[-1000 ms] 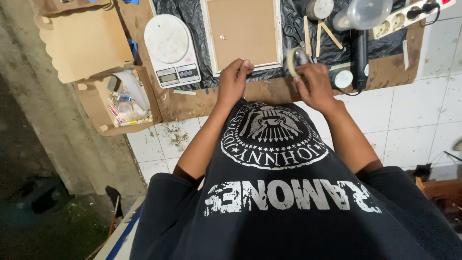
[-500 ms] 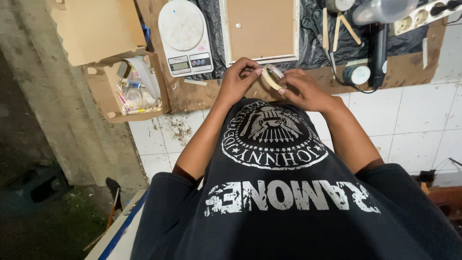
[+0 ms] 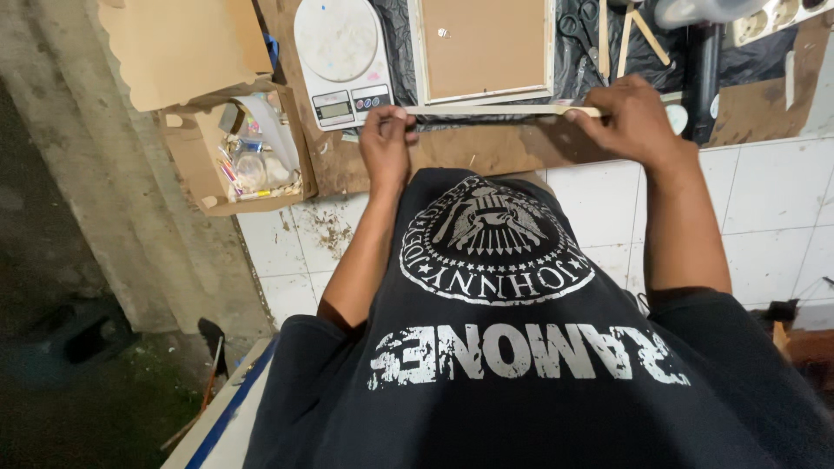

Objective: The person applies masking tape to the edges of a square frame on a workbench. They repeatedly press and smooth the tape along the perimeter, occasionally lifting the frame to adjust the tape placement.

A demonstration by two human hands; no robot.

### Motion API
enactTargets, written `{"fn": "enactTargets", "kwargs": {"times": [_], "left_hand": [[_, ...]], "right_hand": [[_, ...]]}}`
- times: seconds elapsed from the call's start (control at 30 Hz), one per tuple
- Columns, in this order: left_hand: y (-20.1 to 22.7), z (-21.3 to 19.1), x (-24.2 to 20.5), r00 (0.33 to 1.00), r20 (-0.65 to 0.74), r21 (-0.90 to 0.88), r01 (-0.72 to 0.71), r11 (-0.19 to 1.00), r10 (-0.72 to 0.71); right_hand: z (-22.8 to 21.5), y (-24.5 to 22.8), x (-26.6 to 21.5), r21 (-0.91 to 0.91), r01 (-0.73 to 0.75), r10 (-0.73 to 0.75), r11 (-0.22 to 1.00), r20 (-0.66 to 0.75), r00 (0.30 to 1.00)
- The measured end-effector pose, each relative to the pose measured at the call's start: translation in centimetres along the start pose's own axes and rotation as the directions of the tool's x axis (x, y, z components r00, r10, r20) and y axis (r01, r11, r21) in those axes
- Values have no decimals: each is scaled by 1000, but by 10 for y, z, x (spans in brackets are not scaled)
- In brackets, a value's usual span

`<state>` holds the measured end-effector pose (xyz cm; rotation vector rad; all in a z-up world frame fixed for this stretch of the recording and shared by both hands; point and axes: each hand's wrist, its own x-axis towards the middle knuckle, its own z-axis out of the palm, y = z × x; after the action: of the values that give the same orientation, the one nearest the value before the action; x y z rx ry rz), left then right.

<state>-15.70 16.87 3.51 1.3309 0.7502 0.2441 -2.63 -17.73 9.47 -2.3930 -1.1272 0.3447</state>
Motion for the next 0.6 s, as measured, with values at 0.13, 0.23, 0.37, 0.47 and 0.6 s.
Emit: {"fn": "enactTargets", "kwargs": {"times": [0.13, 0.23, 0.37, 0.47, 0.6], "left_hand": [[-30, 20, 12, 999, -21, 139, 50, 989, -47], [-49, 31, 22, 998, -56, 203, 22, 979, -11], [-37, 40, 22, 994, -103, 289, -13, 957, 45], [-27, 37, 22, 992, -114, 346, -10, 938, 52], [-36, 35, 27, 992, -106, 378, -23, 926, 67]], "right_hand": [[7, 29, 1, -37, -142, 144, 989, 49, 988], [23, 37, 13, -58, -185, 187, 981, 37, 982], [47, 42, 27, -169, -220, 204, 961, -108, 973], [56, 52, 31, -187, -228, 192, 956, -195, 962], [61, 57, 37, -218, -181, 134, 959, -213, 968]]}}
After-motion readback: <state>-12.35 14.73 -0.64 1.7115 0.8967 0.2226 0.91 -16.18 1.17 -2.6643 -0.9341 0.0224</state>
